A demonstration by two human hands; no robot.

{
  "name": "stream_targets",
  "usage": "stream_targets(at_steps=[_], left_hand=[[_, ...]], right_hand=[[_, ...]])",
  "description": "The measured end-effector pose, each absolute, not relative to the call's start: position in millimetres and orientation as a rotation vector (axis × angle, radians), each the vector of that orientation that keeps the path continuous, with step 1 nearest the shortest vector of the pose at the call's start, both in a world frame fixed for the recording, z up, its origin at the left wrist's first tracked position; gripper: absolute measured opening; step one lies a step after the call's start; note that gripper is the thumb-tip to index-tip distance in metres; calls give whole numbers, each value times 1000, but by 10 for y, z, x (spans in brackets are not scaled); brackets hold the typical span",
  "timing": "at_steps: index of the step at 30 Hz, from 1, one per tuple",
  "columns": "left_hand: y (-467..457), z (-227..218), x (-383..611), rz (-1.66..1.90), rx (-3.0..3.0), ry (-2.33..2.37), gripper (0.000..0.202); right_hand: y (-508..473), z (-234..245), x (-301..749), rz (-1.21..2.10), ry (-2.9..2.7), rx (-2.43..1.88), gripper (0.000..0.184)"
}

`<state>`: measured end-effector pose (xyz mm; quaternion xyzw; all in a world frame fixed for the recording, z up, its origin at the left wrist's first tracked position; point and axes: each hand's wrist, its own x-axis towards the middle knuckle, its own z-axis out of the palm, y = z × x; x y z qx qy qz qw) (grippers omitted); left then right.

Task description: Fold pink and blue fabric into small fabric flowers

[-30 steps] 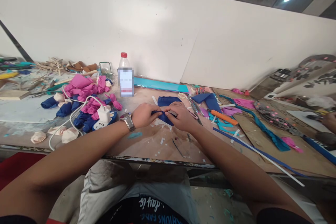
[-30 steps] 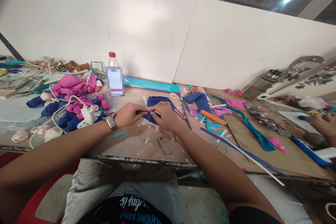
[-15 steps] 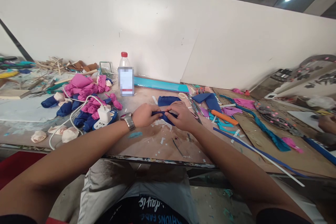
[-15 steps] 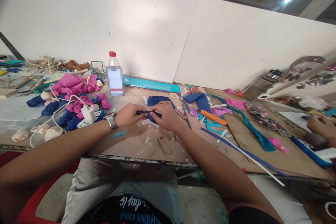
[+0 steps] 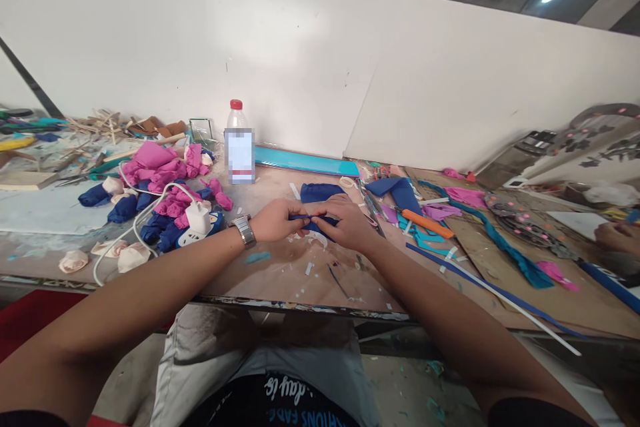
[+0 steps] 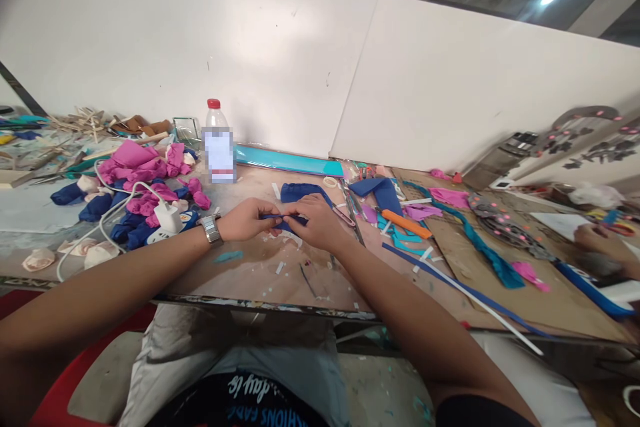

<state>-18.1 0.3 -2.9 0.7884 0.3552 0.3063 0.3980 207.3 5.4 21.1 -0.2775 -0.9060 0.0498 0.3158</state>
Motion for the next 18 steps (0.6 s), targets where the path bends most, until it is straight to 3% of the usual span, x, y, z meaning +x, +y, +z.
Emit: stream_targets(at_steps=[18], left_hand=[[-96,88,-170,833,2215,1049,25]], right_hand=[[75,185,2090,114,-2371,-694,12]])
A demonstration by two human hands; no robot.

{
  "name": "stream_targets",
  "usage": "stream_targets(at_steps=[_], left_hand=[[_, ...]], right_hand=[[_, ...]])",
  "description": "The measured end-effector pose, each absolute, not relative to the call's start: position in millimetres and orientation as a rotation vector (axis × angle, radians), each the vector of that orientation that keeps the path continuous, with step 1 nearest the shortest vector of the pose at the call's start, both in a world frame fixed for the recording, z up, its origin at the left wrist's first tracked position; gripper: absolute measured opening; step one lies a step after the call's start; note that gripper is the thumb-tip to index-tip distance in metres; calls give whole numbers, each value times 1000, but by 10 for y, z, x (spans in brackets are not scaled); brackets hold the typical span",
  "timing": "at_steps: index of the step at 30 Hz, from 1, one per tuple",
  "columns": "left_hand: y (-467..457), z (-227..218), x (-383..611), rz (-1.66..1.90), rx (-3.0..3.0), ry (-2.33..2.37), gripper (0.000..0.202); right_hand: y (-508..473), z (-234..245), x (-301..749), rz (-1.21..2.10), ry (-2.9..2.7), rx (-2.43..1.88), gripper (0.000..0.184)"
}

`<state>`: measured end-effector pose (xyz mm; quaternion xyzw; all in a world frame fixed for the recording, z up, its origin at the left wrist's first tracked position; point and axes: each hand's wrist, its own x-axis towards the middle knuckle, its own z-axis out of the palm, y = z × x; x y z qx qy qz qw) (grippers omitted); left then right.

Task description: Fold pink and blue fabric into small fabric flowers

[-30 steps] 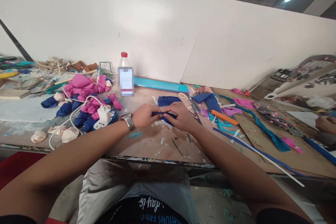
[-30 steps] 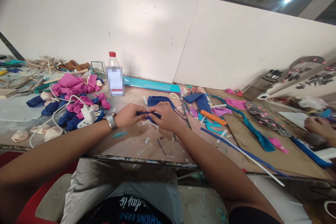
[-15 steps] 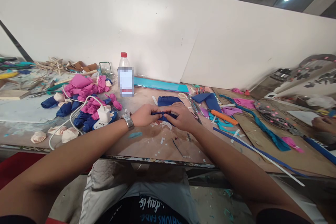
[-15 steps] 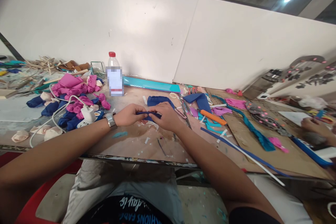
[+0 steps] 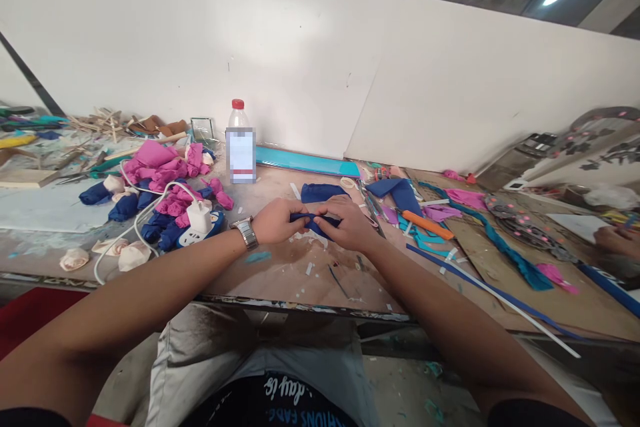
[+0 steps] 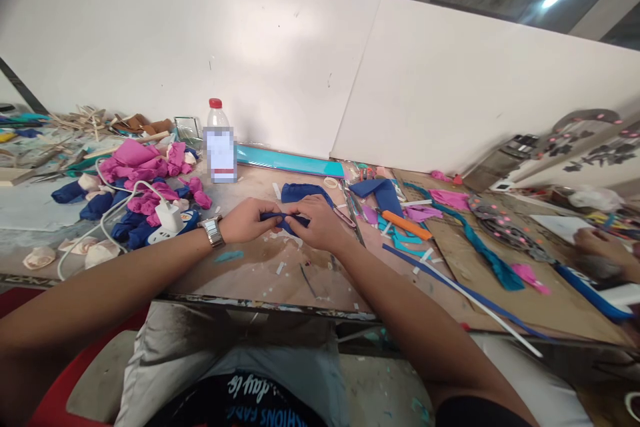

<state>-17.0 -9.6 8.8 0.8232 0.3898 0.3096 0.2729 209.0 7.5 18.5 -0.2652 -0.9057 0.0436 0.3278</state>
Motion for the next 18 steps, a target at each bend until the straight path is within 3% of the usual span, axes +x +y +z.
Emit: stream_targets(at_steps=[15,18], left_hand=[[-4,-10,-131,664,1564,855,19],[-21,23,-137,659,1529,827,32]], right_hand=[[126,174,2114,-69,-2424,-580,12],[122,182,2114,-121,-2430,-549,11]])
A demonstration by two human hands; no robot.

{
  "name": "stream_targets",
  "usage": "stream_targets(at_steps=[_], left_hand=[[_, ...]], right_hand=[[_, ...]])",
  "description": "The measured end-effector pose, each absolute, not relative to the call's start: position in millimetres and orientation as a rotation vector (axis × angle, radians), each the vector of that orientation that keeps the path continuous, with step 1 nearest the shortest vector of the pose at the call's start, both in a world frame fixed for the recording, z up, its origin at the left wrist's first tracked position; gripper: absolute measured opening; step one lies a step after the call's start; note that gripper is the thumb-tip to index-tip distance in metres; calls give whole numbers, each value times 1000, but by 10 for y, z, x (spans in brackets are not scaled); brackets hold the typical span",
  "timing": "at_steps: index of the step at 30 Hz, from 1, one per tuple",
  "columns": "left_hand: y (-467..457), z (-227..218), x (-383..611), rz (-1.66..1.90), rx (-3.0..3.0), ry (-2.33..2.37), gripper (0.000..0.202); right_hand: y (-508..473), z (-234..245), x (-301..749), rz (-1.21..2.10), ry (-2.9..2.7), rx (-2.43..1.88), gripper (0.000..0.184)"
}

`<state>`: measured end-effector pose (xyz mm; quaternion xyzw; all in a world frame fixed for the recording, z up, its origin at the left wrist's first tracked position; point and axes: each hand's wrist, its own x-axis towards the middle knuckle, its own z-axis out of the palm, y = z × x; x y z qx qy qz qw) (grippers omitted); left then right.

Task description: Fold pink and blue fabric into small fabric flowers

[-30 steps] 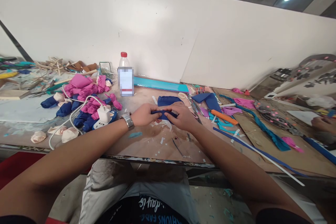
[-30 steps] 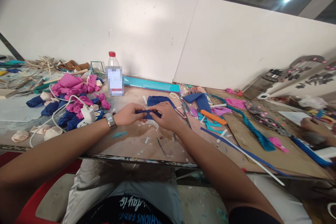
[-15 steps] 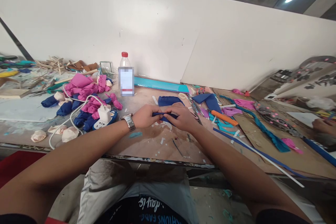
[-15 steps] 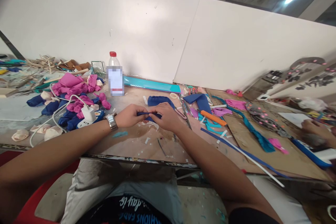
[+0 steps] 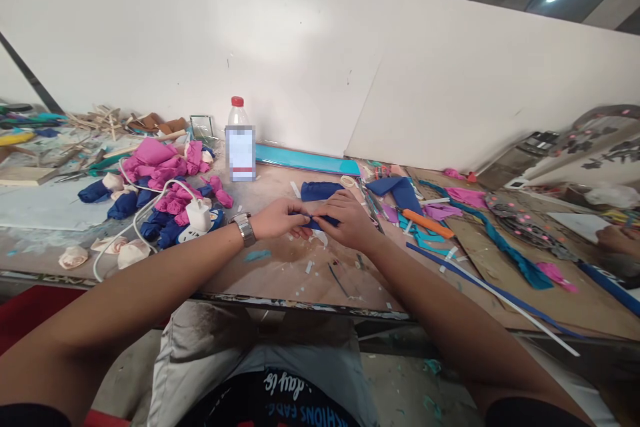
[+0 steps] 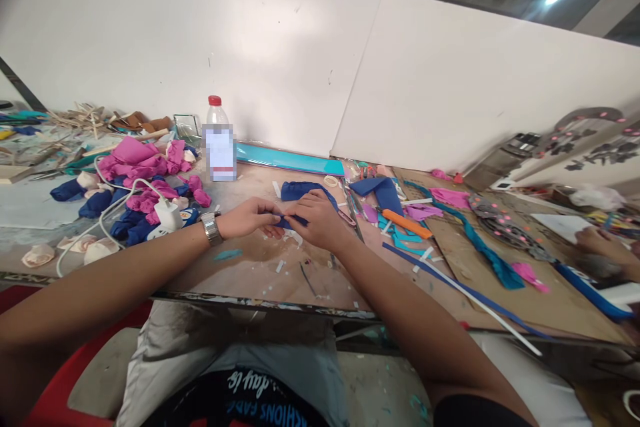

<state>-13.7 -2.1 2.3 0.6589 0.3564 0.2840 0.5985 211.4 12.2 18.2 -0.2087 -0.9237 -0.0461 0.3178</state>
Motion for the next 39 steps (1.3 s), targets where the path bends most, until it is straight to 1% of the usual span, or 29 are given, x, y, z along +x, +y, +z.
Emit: stream_targets(at_steps=[2,4,7,13,17,21,28,33,39], left_hand=[[-27,29,-140,670,1522,820,49],[-24,19,-139,683,1518,835,61],[-7,-14,-135,690,1506,861,65],[2,-44,-136,753,1587,881,56],[-30,-18,-147,847,1815,940,45],[-67,30,-158,903,2035,1020,37],[-104,80,-168,925,2265,1121,33],[-104,83,-169,908,2326,1150,29],[-112,77,-150,915,2387,1157,30]], right_hand=[[119,184,2115,-143,-2434,-548,11],[119,183,2115,-151,-2434,-551,10],[119,181,2114,-133,-2444,-567,8],[91,183,2092,-39,-2398,-632,7],[85,178,2088,3,-2367,-650,7],[94,171,2093,25,-2379,-674,12],[91,165,2091,52,-2394,-738,17],[92,174,2093,71,-2425,-738,21],[89,185,2095,66,-2418,-729,19]])
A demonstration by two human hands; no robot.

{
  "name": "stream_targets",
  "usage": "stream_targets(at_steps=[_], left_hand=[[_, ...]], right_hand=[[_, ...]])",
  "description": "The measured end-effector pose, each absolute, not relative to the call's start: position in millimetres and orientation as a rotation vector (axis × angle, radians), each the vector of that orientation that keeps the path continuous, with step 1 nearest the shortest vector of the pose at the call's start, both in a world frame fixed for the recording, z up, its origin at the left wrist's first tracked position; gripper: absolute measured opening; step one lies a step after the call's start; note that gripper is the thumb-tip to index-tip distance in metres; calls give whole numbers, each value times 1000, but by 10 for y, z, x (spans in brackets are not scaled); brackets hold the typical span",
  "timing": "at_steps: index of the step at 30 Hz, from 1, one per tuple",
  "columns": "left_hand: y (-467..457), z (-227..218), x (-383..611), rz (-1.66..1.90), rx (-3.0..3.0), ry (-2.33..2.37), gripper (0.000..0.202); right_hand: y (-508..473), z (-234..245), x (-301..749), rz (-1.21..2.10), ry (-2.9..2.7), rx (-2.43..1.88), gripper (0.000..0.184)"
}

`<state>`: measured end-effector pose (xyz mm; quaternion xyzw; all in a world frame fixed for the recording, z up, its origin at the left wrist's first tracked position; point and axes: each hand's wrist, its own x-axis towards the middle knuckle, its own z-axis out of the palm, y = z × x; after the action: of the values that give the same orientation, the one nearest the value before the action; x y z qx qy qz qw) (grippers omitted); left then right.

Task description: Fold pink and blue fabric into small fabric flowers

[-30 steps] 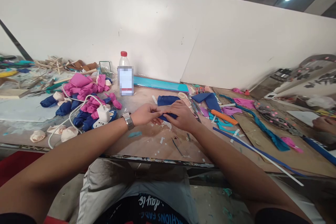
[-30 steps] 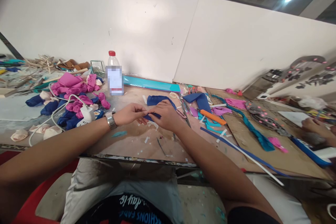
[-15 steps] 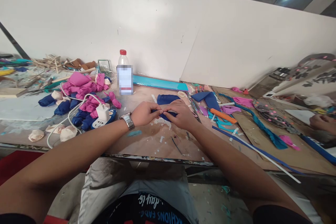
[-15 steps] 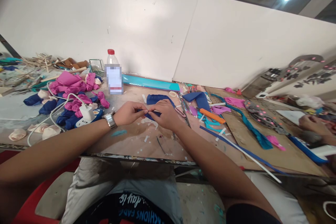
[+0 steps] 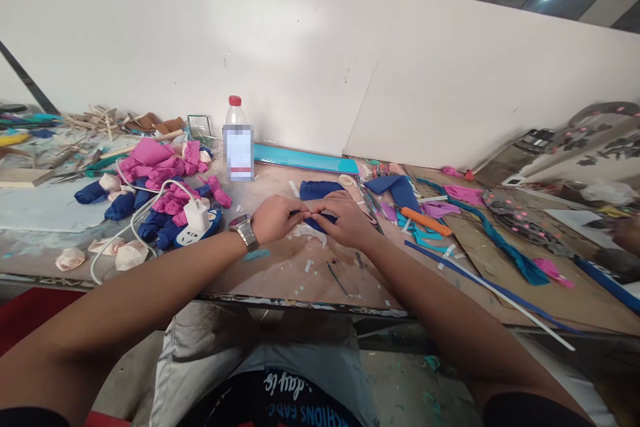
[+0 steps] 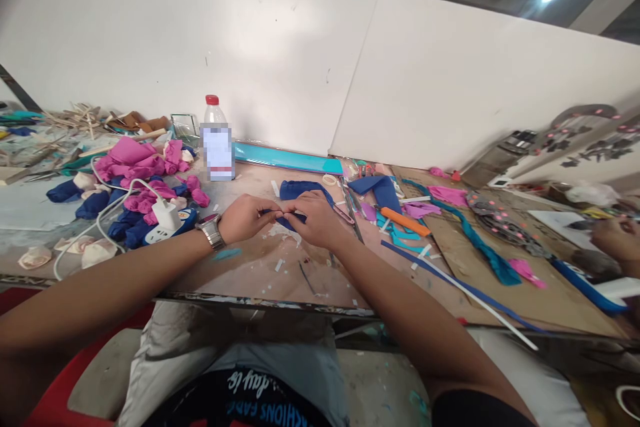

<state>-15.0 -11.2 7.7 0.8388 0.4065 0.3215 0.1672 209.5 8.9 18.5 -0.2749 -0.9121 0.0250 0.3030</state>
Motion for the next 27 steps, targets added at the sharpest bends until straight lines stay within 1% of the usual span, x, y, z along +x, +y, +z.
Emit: stream_targets(at_steps=[4,10,14,21,25,27], left_hand=[[-109,59,-156,950,2411,1157,27],[-89,22,-159,920,2524,1120,32],[-88,28,-148,881,2541,1140,31],[-70,51,-159,802,2585,1182,31],[-78,48,-152,837,2562,1140,31],[-91,52,-144,880,2517,1131,27]], right_hand=[[74,199,2089,93,-2400,-733,19],[55,208,2076,156,-2410,-742,17],[58,194,2075,206,-2428,-785,17],[90,147,2090,173,-2394,-794,11],[81,171,2083,181,-2434,-778,13],[80,175,2080,171,-2428,-765,14]])
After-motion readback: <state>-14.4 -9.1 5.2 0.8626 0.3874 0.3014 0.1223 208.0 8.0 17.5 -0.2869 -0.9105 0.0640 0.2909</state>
